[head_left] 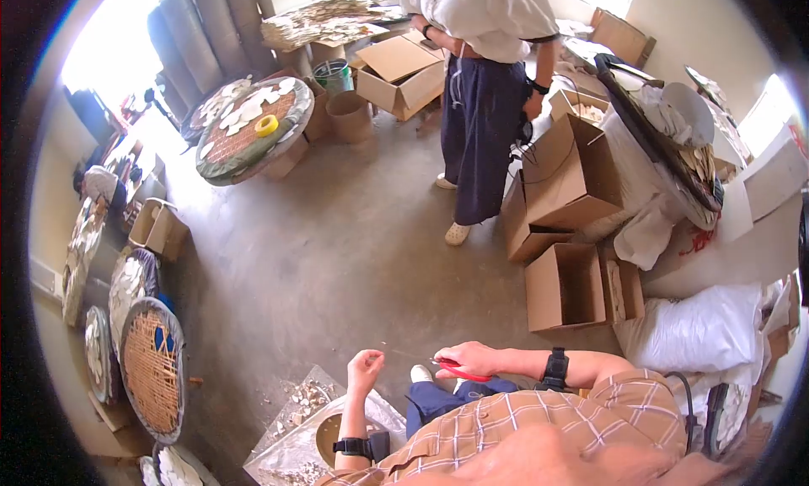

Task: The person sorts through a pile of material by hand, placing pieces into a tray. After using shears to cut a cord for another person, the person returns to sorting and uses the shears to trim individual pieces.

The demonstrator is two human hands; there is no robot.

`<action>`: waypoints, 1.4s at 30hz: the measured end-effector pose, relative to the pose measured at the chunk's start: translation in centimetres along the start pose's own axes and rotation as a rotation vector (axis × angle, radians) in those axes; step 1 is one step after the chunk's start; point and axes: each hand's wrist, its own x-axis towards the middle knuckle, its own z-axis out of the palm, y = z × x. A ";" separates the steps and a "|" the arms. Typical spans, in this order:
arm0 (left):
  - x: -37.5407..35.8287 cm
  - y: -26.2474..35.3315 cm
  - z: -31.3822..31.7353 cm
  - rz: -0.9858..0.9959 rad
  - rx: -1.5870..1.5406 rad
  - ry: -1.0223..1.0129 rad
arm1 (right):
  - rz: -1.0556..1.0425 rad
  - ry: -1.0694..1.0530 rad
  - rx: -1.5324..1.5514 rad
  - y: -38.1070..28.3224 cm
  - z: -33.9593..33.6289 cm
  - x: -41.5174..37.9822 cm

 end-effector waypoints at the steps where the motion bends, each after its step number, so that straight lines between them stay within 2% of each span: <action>1: 0.1 -0.4 -0.3 0.003 0.004 -0.006 | -0.015 0.007 0.001 -0.3 0.0 0.4; 4: 0.5 -1.7 -0.9 -0.032 0.030 -0.015 | -0.016 -0.001 -0.001 -0.8 -0.1 1.4; 9: 0.7 -2.2 -1.4 0.028 -0.034 -0.014 | 0.026 -0.016 0.019 -0.9 -0.2 2.3; 14: 0.4 -3.0 -2.3 -0.023 -0.020 -0.008 | 0.051 -0.015 0.028 -1.1 -0.6 3.7; 20: -1.9 -5.4 -2.5 -0.116 -0.110 0.057 | -0.022 -0.040 0.111 -1.3 -0.5 5.5; 21: -2.6 -6.4 -2.2 -0.116 -0.132 0.093 | -0.034 -0.087 0.108 -1.4 -0.7 5.6; 22: -3.1 -6.6 -1.6 -0.119 -0.292 0.135 | -0.012 -0.131 0.085 -1.6 -1.2 5.9; 23: -3.9 -7.1 -1.3 -0.055 -0.131 0.154 | 0.003 -0.200 0.057 -1.6 -1.5 6.2; 24: -4.8 -7.4 -0.5 -0.102 -0.069 0.183 | -0.053 -0.212 0.043 -0.1 -1.0 6.5; 25: -6.0 -5.1 -0.4 -0.208 -0.119 0.197 | -0.098 -0.200 0.039 0.4 -1.0 6.4; 26: -6.7 -5.4 0.3 -0.233 -0.088 0.191 | -0.144 -0.183 0.035 0.8 -1.4 6.8; 28: -8.7 -7.6 3.4 -0.308 -0.253 0.279 | -0.121 -0.261 0.063 1.2 -2.1 7.1; 30: -10.9 -4.8 4.3 -0.398 -0.356 0.309 | 0.019 -0.366 0.132 1.6 -2.8 7.0; 31: -12.2 -6.0 6.2 -0.438 -0.405 0.347 | -0.003 -0.388 0.123 2.6 -2.8 7.0; 32: -13.6 -7.3 8.7 -0.468 -0.452 0.388 | 0.092 -0.460 0.134 2.9 -3.0 6.6; 34: -16.6 -7.1 12.4 -0.537 -0.507 0.480 | -0.055 -0.490 0.156 5.4 -2.5 6.2; 35: -18.4 -7.0 14.3 -0.564 -0.542 0.520 | -0.061 -0.558 0.140 5.7 -2.3 5.8; 38: -22.9 -4.8 18.8 -0.732 -0.675 0.626 | 0.007 -0.687 0.098 4.7 -1.8 5.7; 40: -25.8 -5.1 23.1 -0.789 -0.741 0.724 | 0.224 -0.788 0.190 3.5 -0.8 5.5; 42: -28.5 -5.1 26.7 -0.839 -0.815 0.794 | 0.212 -0.880 0.210 3.3 0.8 5.7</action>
